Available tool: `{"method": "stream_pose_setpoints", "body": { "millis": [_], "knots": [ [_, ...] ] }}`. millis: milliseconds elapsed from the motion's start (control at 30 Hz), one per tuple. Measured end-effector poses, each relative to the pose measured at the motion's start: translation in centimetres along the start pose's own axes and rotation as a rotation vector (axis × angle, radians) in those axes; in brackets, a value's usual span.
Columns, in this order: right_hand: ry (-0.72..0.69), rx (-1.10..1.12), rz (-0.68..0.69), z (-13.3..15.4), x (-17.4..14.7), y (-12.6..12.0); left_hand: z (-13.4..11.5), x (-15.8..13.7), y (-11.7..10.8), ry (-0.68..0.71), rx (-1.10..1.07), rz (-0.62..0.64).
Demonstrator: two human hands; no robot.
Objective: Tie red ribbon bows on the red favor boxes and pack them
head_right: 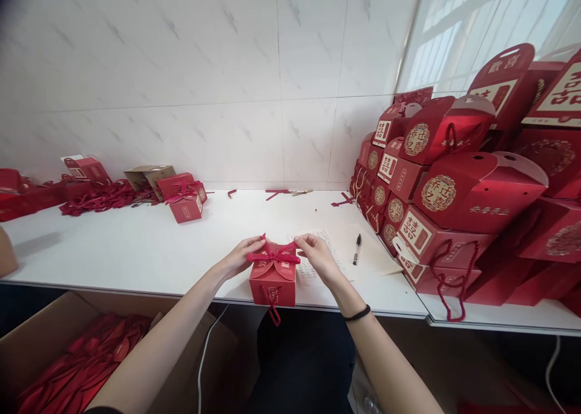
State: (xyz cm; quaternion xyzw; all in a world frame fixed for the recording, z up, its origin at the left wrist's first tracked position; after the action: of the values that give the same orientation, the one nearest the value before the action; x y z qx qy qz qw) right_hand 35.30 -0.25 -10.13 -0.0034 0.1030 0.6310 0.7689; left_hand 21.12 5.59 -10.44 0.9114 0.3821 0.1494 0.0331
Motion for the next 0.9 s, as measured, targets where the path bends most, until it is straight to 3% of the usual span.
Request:
{"method": "stream_pose_setpoints", "body": {
  "millis": [267, 500, 633, 733, 833, 900],
  "knots": [
    [0.037, -0.106, 0.187, 1.3, 2.1, 2.2, 0.3, 2.3, 0.8, -0.026, 0.068, 0.066],
    [0.127, -0.155, 0.49, -0.4, 4.3, 3.9, 2.4, 3.5, 1.5, -0.152, -0.054, 0.192],
    [0.19, -0.226, 0.513, -2.1, 4.9, 3.7, 3.6, 2.8, 1.0, -0.213, -0.093, 0.195],
    [0.188, -0.305, 0.571, -2.1, 5.1, 3.6, 4.5, 2.8, 1.5, -0.32, -0.148, 0.295],
    [0.161, -0.459, 0.559, -1.7, 6.3, 3.0, 5.6, 4.6, 1.8, -0.396, -0.166, 0.394],
    [0.14, -0.454, 0.486, -1.2, 7.5, 2.0, 6.3, 6.9, 1.1, -0.358, -0.187, 0.327]
  ]
}}
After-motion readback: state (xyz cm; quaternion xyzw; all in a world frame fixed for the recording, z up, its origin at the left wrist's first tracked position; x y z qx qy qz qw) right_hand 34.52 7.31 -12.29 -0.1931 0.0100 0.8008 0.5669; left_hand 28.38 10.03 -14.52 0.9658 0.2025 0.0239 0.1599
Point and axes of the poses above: each hand's wrist, its own x-axis towards the middle knuckle, its own y-axis out of the palm, z = x × y, the point moved 9 cm from there along x, towards the middle knuckle, and after that the axes turned 15 degrees about y, right-handed, at the moved point
